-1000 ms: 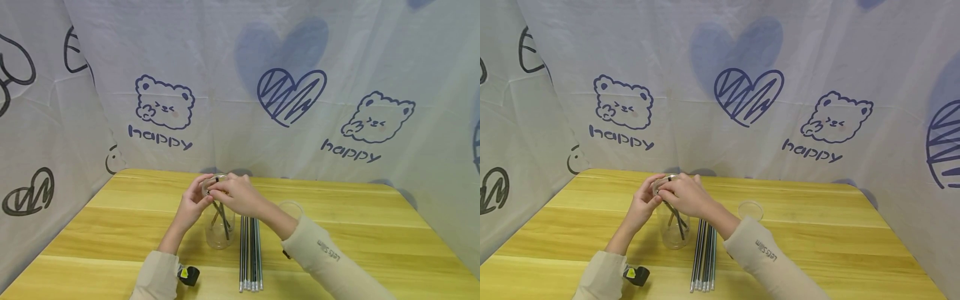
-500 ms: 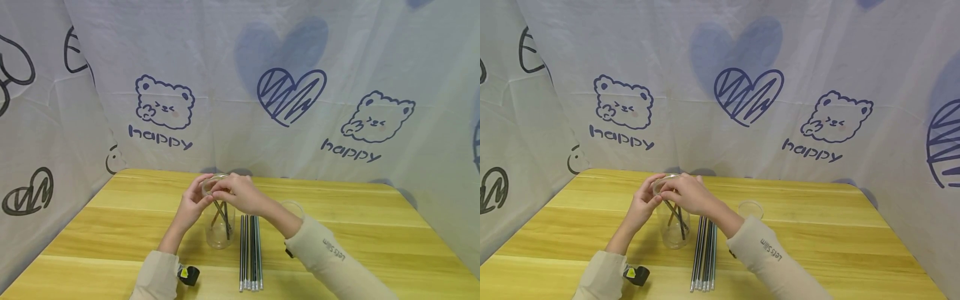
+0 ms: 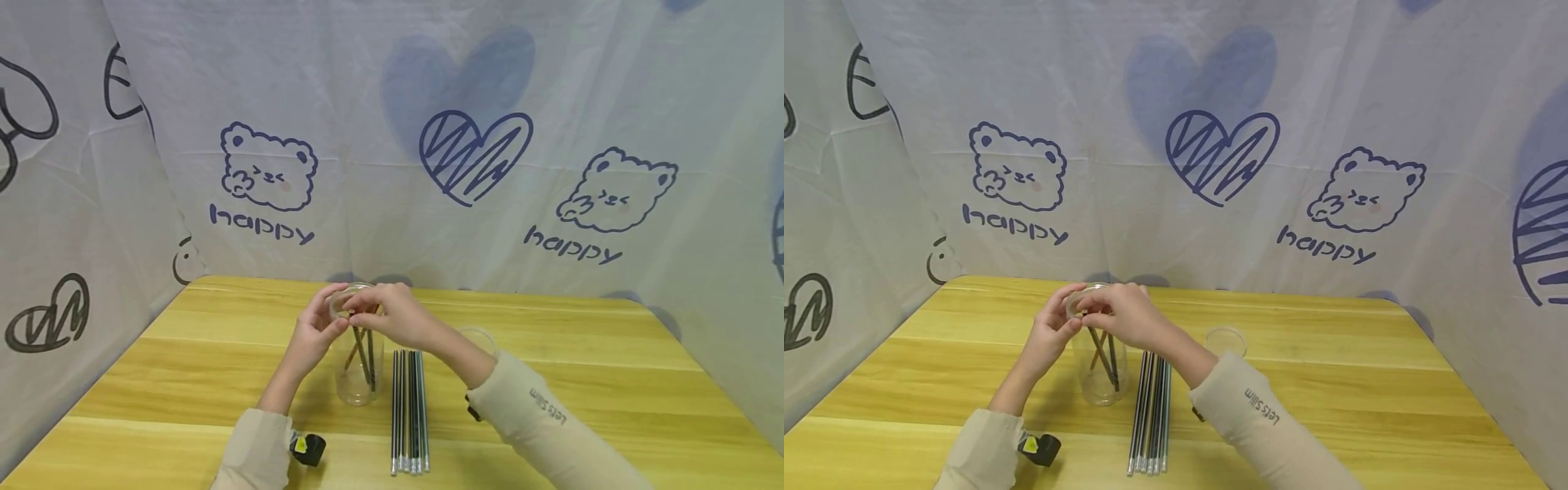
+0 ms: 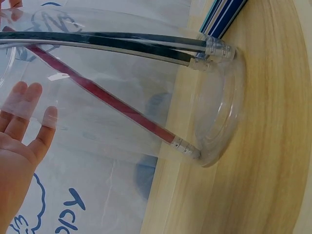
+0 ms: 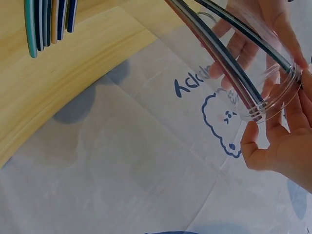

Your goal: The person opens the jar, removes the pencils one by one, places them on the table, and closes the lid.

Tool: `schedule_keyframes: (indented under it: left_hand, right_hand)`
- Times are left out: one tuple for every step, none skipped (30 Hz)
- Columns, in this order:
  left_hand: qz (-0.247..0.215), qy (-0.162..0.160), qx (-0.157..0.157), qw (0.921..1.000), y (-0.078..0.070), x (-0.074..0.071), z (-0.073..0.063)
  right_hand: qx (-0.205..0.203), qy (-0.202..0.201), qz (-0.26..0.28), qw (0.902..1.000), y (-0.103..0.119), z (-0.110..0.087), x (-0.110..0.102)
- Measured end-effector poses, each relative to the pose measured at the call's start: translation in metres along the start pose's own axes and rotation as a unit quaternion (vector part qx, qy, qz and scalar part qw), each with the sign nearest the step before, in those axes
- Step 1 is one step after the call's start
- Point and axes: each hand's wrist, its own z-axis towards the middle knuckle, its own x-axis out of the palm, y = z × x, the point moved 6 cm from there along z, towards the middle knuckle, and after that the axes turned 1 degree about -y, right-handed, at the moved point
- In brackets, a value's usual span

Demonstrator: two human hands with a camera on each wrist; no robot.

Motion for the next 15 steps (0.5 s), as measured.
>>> schedule_keyframes:
  left_hand:
    - [0.0,0.0,-0.001,1.0,0.0,0.0,0.0]
    - [0.0,-0.001,-0.001,1.0,0.0,0.0,0.0]
    - [0.0,-0.001,-0.001,1.0,0.0,0.0,0.0]
    - [0.002,-0.002,-0.002,1.0,0.001,0.0,0.0]
    - [0.003,-0.003,-0.003,1.0,0.001,-0.001,0.0]
    - [0.004,-0.005,-0.004,1.0,0.001,-0.001,0.0]
    - [0.006,-0.006,-0.005,1.0,0.001,-0.001,0.0]
    - [0.007,-0.007,-0.005,0.9999,0.001,-0.001,0.0]
    - [0.008,-0.008,-0.006,0.9999,0.001,-0.001,0.0]
    - [0.007,-0.009,-0.006,0.9999,0.001,-0.001,0.0]
    - [0.006,-0.009,-0.005,0.9999,0.001,-0.001,0.0]
    - [0.005,-0.009,-0.005,0.9999,0.002,-0.001,0.0]
    - [0.003,-0.009,-0.004,0.9999,0.002,-0.001,0.0]
    - [0.0,-0.009,-0.004,1.0,0.002,-0.001,0.0]
    - [-0.003,-0.008,-0.004,1.0,0.002,0.0,0.0]
  right_hand:
    - [-0.003,-0.004,-0.003,1.0,0.0,0.0,0.0]
    - [-0.005,-0.008,-0.003,1.0,0.0,0.0,-0.001]
    - [-0.007,-0.014,-0.001,0.9999,0.0,0.0,-0.002]
    - [-0.009,-0.023,0.001,0.9997,0.0,-0.001,-0.003]
    - [-0.01,-0.034,0.003,0.9994,-0.001,-0.001,-0.004]
    - [-0.012,-0.046,0.006,0.9988,-0.001,-0.002,-0.006]
    - [-0.014,-0.059,0.007,0.9981,-0.001,-0.003,-0.008]
    - [-0.016,-0.073,0.011,0.9972,-0.001,-0.003,-0.01]
    - [-0.019,-0.087,0.015,0.9959,0.0,-0.004,-0.012]
    - [-0.021,-0.1,0.02,0.9945,-0.001,-0.005,-0.014]
    - [-0.023,-0.113,0.027,0.993,-0.001,-0.005,-0.015]
    - [-0.025,-0.126,0.034,0.9911,-0.001,-0.006,-0.017]
    - [-0.028,-0.139,0.044,0.9889,-0.001,-0.006,-0.019]
    - [-0.031,-0.153,0.052,0.9864,-0.002,-0.006,-0.02]
    - [-0.035,-0.167,0.059,0.9836,-0.002,-0.007,-0.022]
